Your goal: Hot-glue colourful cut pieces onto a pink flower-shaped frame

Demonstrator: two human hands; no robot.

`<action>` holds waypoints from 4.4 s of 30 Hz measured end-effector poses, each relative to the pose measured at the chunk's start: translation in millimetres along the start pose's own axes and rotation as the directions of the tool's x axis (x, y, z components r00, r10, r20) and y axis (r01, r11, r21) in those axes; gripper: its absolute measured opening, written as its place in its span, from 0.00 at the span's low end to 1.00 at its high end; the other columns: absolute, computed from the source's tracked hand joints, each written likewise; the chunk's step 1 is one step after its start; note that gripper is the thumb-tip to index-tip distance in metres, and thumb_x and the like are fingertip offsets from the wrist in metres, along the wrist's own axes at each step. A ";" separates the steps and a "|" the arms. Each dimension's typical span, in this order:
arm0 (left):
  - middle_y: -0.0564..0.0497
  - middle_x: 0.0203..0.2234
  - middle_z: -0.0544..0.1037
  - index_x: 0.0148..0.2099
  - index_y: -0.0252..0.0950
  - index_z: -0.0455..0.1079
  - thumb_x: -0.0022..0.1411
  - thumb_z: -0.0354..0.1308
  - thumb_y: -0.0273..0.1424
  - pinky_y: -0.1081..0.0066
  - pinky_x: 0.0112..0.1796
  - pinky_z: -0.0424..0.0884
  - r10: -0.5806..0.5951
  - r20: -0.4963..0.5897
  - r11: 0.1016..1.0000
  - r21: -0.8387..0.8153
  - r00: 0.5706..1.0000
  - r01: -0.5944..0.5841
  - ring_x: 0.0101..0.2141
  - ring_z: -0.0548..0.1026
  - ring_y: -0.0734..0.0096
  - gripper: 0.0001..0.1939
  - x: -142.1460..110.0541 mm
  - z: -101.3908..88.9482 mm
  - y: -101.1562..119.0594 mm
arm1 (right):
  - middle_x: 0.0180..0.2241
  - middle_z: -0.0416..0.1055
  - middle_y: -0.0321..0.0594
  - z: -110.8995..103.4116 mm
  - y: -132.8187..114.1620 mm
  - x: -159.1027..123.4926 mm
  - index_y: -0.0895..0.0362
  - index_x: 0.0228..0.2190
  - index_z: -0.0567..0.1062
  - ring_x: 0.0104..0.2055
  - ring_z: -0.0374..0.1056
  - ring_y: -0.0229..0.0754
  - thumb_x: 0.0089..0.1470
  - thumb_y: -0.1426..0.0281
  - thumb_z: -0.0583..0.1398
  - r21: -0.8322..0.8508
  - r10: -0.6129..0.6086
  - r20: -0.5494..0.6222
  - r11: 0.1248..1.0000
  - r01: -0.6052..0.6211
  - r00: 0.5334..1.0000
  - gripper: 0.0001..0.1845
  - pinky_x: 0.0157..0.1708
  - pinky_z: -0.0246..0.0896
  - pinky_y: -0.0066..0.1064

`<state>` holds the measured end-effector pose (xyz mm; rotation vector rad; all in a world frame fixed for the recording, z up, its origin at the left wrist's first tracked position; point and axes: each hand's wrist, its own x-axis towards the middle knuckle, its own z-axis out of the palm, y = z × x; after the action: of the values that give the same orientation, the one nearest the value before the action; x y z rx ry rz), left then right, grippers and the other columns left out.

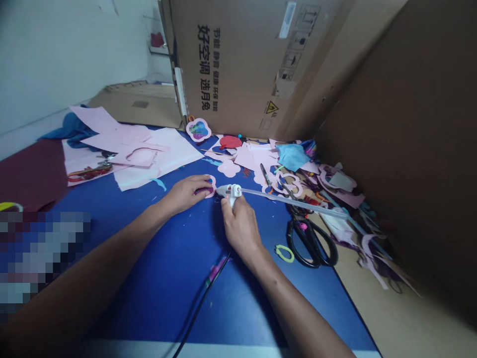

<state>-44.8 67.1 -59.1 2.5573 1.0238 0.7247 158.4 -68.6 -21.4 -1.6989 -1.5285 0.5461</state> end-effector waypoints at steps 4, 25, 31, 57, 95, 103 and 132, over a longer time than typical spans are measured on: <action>0.48 0.62 0.82 0.56 0.45 0.82 0.75 0.61 0.30 0.52 0.67 0.72 0.001 0.000 1.000 -0.008 1.000 -0.001 0.67 0.75 0.57 0.13 0.3 0.4 -0.7 | 0.34 0.79 0.45 -0.8 -0.6 -1.8 0.54 0.42 0.77 0.36 0.73 0.53 0.72 0.53 0.53 -0.008 -0.003 0.001 1.000 0.003 1.000 0.20 0.37 0.60 0.38; 0.48 0.63 0.82 0.56 0.44 0.84 0.74 0.59 0.29 0.50 0.67 0.72 -0.011 0.007 1.000 0.008 1.000 0.011 0.67 0.75 0.54 0.15 1.7 0.7 -1.8 | 0.29 0.79 0.44 -1.9 7.1 -5.9 0.53 0.35 0.76 0.31 0.73 0.50 0.69 0.44 0.55 0.150 0.091 -0.031 0.985 -0.085 0.995 0.26 0.31 0.59 0.36; 0.48 0.64 0.81 0.56 0.45 0.84 0.74 0.60 0.30 0.52 0.67 0.71 -0.015 0.004 1.000 0.013 1.000 0.015 0.67 0.75 0.54 0.15 1.6 1.4 -2.6 | 0.28 0.79 0.44 -2.5 5.6 -4.6 0.54 0.38 0.79 0.34 0.76 0.54 0.69 0.46 0.55 0.130 0.071 -0.025 0.989 -0.068 0.997 0.26 0.33 0.62 0.37; 0.48 0.63 0.81 0.56 0.44 0.84 0.74 0.60 0.28 0.53 0.68 0.70 -0.006 0.009 1.000 0.009 1.000 0.006 0.67 0.75 0.56 0.14 2.0 1.2 -0.4 | 0.33 0.80 0.44 0.9 1.8 1.9 0.55 0.39 0.77 0.35 0.74 0.51 0.70 0.48 0.54 0.064 0.040 -0.004 0.997 -0.040 0.999 0.24 0.36 0.60 0.37; 0.48 0.62 0.82 0.56 0.44 0.84 0.75 0.61 0.29 0.53 0.67 0.71 0.006 0.000 1.000 0.011 1.000 -0.006 0.67 0.75 0.56 0.13 1.2 1.5 -1.5 | 0.35 0.80 0.46 2.3 -0.4 6.7 0.55 0.40 0.77 0.37 0.74 0.51 0.70 0.53 0.54 0.004 0.005 -0.021 1.000 -0.005 1.000 0.21 0.38 0.60 0.37; 0.47 0.63 0.82 0.56 0.43 0.83 0.74 0.61 0.29 0.53 0.67 0.72 0.014 0.003 1.000 -0.001 1.000 -0.014 0.67 0.75 0.56 0.13 1.1 1.1 -1.2 | 0.31 0.79 0.43 -3.5 -2.8 -1.7 0.55 0.38 0.77 0.33 0.73 0.49 0.70 0.50 0.55 0.062 0.046 0.025 0.997 -0.047 0.999 0.23 0.35 0.60 0.36; 0.48 0.55 0.84 0.52 0.44 0.85 0.73 0.59 0.30 0.57 0.61 0.75 0.018 -0.017 0.999 0.032 1.000 -0.018 0.60 0.79 0.55 0.14 3.0 2.5 2.3 | 0.42 0.79 0.46 -81.5 -20.0 8.5 0.40 0.70 0.74 0.32 0.71 0.46 0.68 0.76 0.54 -0.642 -0.188 0.506 0.569 0.514 0.842 0.35 0.29 0.59 0.34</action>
<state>-40.3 67.4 -59.2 2.5947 1.0269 0.7422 208.3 -81.7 45.3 -1.8246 -2.6035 -0.0434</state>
